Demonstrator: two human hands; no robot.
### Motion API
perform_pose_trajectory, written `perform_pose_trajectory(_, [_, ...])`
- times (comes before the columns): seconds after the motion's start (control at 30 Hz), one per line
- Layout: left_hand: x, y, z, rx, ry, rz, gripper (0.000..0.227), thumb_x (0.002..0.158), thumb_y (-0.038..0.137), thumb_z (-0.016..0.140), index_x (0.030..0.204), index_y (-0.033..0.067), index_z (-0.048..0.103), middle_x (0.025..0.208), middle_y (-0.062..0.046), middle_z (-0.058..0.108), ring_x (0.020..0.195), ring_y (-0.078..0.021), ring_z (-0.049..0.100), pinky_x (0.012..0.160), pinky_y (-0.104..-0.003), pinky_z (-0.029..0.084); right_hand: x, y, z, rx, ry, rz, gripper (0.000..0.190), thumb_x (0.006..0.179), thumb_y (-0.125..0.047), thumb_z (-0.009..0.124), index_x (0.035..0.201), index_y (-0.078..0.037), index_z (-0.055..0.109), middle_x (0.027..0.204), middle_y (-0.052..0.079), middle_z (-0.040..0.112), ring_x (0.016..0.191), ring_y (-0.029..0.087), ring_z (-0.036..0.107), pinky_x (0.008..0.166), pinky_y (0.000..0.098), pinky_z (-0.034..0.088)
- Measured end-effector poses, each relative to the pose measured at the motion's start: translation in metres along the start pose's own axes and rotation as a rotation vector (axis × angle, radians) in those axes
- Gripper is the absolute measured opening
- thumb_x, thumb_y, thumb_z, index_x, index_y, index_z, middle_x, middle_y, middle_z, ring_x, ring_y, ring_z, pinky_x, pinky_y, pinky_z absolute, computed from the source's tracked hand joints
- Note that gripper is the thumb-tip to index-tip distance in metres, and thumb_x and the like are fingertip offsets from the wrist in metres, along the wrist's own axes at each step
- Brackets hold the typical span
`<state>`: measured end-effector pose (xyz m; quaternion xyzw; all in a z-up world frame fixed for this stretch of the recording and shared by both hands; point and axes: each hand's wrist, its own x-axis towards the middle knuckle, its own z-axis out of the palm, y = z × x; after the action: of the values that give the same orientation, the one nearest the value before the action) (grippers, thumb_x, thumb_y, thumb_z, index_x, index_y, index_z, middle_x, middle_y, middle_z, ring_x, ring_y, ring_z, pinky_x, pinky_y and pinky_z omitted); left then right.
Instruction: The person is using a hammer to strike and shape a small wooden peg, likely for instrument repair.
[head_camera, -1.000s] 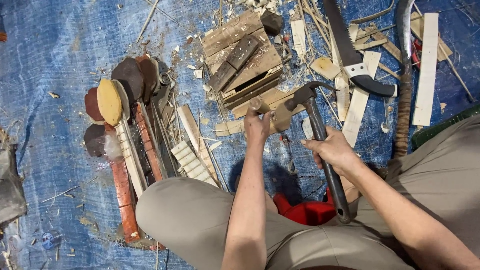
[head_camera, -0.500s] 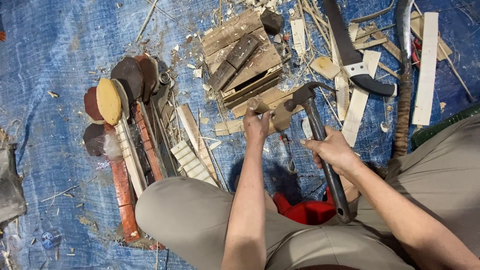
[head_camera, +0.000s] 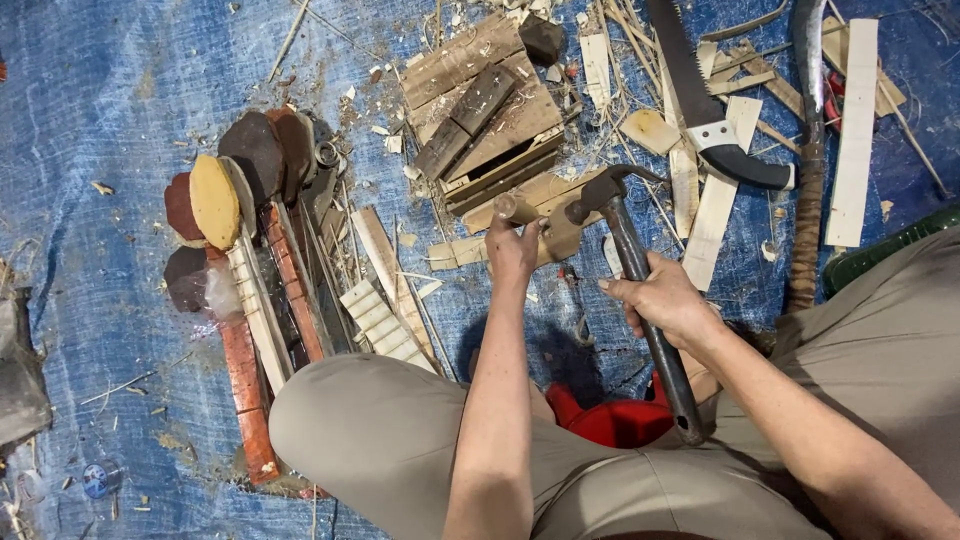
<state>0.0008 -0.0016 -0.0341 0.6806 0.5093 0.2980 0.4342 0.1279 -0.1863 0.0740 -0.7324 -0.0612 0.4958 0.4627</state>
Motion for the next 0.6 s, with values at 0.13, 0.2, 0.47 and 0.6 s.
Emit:
perform_pose_trajectory(0.13, [-0.001, 0.003, 0.0, 0.023, 0.002, -0.007, 0.028, 0.076, 0.015, 0.089, 0.095, 0.0096, 0.07, 0.094, -0.018, 0.076, 0.101, -0.0389, 0.073, 0.093, -0.059, 0.055, 0.002, 0.004, 0.001, 0.011, 0.017, 0.0, 0.023, 0.082, -0.001, 0.078, 0.09, 0.005, 0.057, 0.055, 0.022, 0.055, 0.035, 0.029, 0.056, 0.025, 0.0416, 0.045])
perform_pose_trajectory(0.2, [0.0, 0.004, 0.0, 0.036, 0.005, -0.008, 0.028, 0.076, 0.016, 0.09, 0.095, 0.0103, 0.07, 0.094, -0.018, 0.076, 0.102, -0.0378, 0.073, 0.093, -0.058, 0.056, 0.003, 0.004, 0.001, 0.011, 0.016, 0.003, 0.023, 0.082, 0.0, 0.078, 0.09, 0.005, 0.057, 0.055, 0.022, 0.055, 0.035, 0.029, 0.056, 0.025, 0.0416, 0.044])
perform_pose_trajectory(0.47, [-0.003, 0.012, -0.003, 0.017, 0.009, 0.011, 0.025, 0.078, 0.011, 0.088, 0.094, 0.008, 0.07, 0.093, -0.019, 0.077, 0.1, -0.0394, 0.074, 0.092, -0.059, 0.056, 0.002, 0.002, 0.003, -0.009, 0.012, 0.017, 0.024, 0.082, -0.002, 0.079, 0.091, 0.005, 0.057, 0.055, 0.021, 0.055, 0.035, 0.027, 0.056, 0.026, 0.0404, 0.045])
perform_pose_trajectory(0.6, [-0.001, 0.003, 0.0, 0.014, 0.027, 0.011, 0.026, 0.076, 0.014, 0.09, 0.094, 0.0095, 0.071, 0.091, -0.017, 0.076, 0.097, -0.0378, 0.075, 0.09, -0.055, 0.057, 0.003, 0.003, 0.002, -0.013, 0.009, 0.021, 0.025, 0.082, -0.002, 0.079, 0.092, 0.004, 0.058, 0.055, 0.02, 0.056, 0.036, 0.027, 0.056, 0.026, 0.0403, 0.045])
